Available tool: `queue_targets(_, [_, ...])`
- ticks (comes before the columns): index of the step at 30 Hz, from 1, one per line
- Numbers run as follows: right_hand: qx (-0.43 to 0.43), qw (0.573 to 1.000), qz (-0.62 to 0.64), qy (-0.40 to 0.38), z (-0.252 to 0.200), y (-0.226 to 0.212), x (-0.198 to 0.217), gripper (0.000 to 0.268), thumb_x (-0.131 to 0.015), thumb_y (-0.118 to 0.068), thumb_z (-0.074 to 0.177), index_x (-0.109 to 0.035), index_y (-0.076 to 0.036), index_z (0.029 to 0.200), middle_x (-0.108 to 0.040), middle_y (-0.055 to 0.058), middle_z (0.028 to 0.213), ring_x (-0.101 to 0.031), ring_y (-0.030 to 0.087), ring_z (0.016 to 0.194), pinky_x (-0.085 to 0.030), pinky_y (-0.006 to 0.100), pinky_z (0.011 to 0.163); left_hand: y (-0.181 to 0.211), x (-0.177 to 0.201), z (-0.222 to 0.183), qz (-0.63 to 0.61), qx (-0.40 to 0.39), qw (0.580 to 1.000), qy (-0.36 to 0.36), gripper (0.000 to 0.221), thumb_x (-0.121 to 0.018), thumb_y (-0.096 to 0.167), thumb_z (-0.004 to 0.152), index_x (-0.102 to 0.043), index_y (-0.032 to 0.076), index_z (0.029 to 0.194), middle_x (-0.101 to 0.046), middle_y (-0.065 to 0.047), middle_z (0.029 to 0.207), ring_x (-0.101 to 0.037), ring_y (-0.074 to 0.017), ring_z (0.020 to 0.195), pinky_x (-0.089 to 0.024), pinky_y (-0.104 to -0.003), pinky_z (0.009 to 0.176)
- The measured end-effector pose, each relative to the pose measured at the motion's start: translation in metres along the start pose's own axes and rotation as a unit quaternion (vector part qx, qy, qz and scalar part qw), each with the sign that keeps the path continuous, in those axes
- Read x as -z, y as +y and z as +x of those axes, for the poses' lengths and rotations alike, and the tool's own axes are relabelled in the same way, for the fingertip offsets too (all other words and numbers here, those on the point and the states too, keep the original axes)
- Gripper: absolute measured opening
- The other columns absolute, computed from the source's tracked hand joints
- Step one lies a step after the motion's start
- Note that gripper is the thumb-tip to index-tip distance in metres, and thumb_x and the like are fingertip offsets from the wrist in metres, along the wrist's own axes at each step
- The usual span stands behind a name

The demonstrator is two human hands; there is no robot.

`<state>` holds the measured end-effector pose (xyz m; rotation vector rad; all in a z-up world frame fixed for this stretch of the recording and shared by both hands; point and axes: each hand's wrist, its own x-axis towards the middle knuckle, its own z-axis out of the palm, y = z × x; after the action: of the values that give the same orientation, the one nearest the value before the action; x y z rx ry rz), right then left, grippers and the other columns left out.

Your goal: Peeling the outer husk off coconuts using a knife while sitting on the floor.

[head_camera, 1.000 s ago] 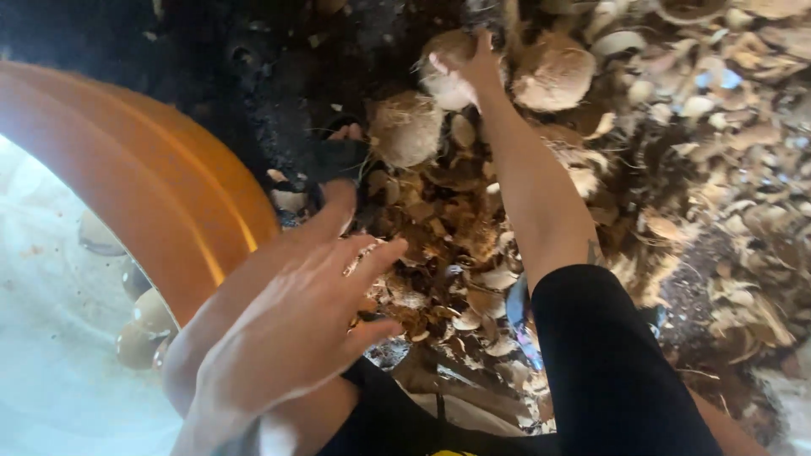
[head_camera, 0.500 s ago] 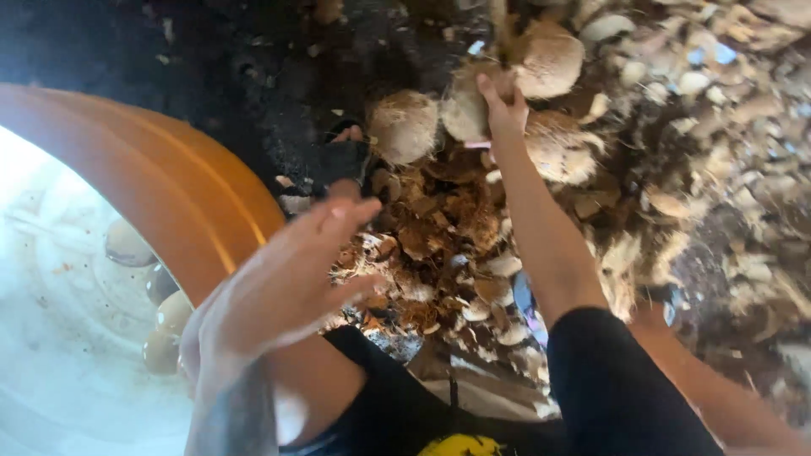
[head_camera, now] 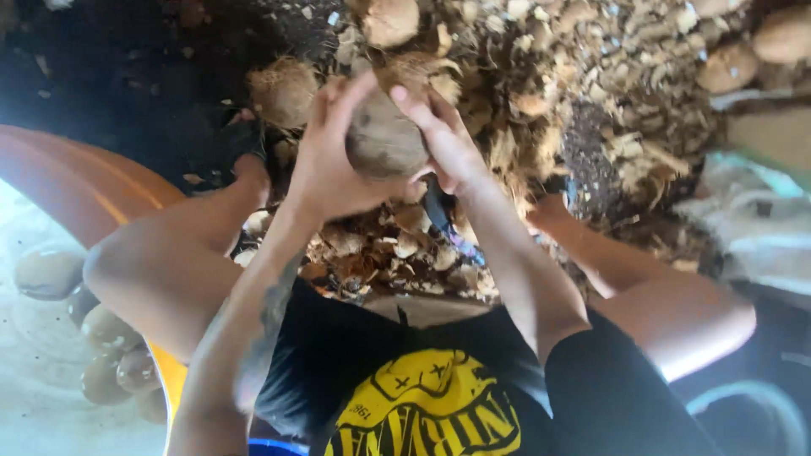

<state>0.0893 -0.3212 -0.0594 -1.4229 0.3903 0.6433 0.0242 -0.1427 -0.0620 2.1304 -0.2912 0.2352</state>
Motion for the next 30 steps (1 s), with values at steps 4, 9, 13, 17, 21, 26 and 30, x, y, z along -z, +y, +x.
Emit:
queue_targets(4, [0.081,0.99,-0.099,-0.058,-0.038,-0.002,0.011,0.109,-0.067,-0.062,0.078,-0.033,0.008,0.154,-0.052,0.036,0.141,-0.074,0.043,0.085,-0.067,0.03,0.039,-0.001,-0.025,-0.012,-0.094,0.002,0.994,0.048,0.116,-0.104,0.029,0.068,-0.035,0.007,0.159,-0.053,-0.018,0.156,-0.058,-0.0361,0.142,-0.046,-0.05,0.123])
queue_targets(9, [0.112,0.983,-0.111,-0.09,-0.053,0.034,0.048,0.082,-0.06,-0.058,0.088,-0.051,-0.005,0.149,-0.059,0.029,0.145,-0.073,0.043,0.116,-0.073,0.033,0.055,-0.029,-0.046,-0.036,-0.249,0.084,0.962,0.073,0.087,-0.096,0.018,0.075,-0.046,0.002,0.145,-0.064,-0.02,0.134,-0.071,-0.0354,0.119,-0.058,-0.048,0.108])
queue_targets(13, [0.053,0.971,0.1,-0.21,0.015,0.168,0.118,0.068,-0.059,-0.057,0.096,-0.05,-0.01,0.144,-0.071,0.016,0.108,-0.074,0.029,0.088,-0.064,0.036,0.064,-0.066,-0.051,-0.07,-0.477,0.264,0.832,0.101,0.1,-0.09,0.02,0.073,-0.035,0.003,0.155,-0.054,-0.024,0.147,-0.062,-0.0404,0.129,-0.055,-0.052,0.107])
queue_targets(17, [-0.028,0.836,-0.537,-0.11,0.002,0.233,0.112,0.098,-0.056,-0.061,0.097,-0.005,-0.026,0.172,-0.077,0.015,0.091,-0.071,0.029,0.075,-0.059,0.041,0.072,-0.06,-0.031,-0.081,-0.597,0.308,0.732,0.11,0.11,-0.083,0.045,0.073,-0.03,0.009,0.162,-0.045,-0.023,0.156,-0.049,-0.0435,0.142,-0.049,-0.061,0.112])
queue_targets(21, [-0.131,0.732,-0.666,-0.064,0.037,0.348,0.179,0.062,-0.055,-0.008,0.091,-0.042,0.005,0.15,-0.071,0.025,0.111,-0.075,0.038,0.096,-0.066,0.043,0.081,-0.043,-0.01,-0.077,-0.656,0.288,0.679,0.158,0.087,-0.076,0.048,0.076,-0.055,0.001,0.145,-0.062,-0.019,0.138,-0.063,-0.034,0.126,-0.054,-0.05,0.108])
queue_targets(26, [-0.061,0.651,-0.756,0.035,0.065,0.399,0.201,0.096,-0.058,-0.009,0.095,0.004,-0.016,0.168,-0.037,0.062,0.136,-0.05,0.072,0.119,-0.046,0.068,0.095,-0.032,0.005,-0.075,-0.745,0.27,0.561,0.24,0.089,-0.058,0.054,0.083,-0.048,0.004,0.156,-0.055,-0.022,0.155,-0.056,-0.0402,0.138,-0.048,-0.058,0.117])
queue_targets(30, [-0.04,0.698,-0.713,0.05,0.08,0.418,0.207,0.09,-0.07,-0.008,0.091,-0.016,-0.009,0.163,-0.06,0.04,0.119,-0.06,0.059,0.111,-0.048,0.071,0.095,-0.037,-0.002,-0.073,-0.706,0.282,0.609,0.225,0.1,-0.069,0.055,0.073,-0.047,0.002,0.155,-0.057,-0.022,0.147,-0.06,-0.0401,0.131,-0.054,-0.06,0.108])
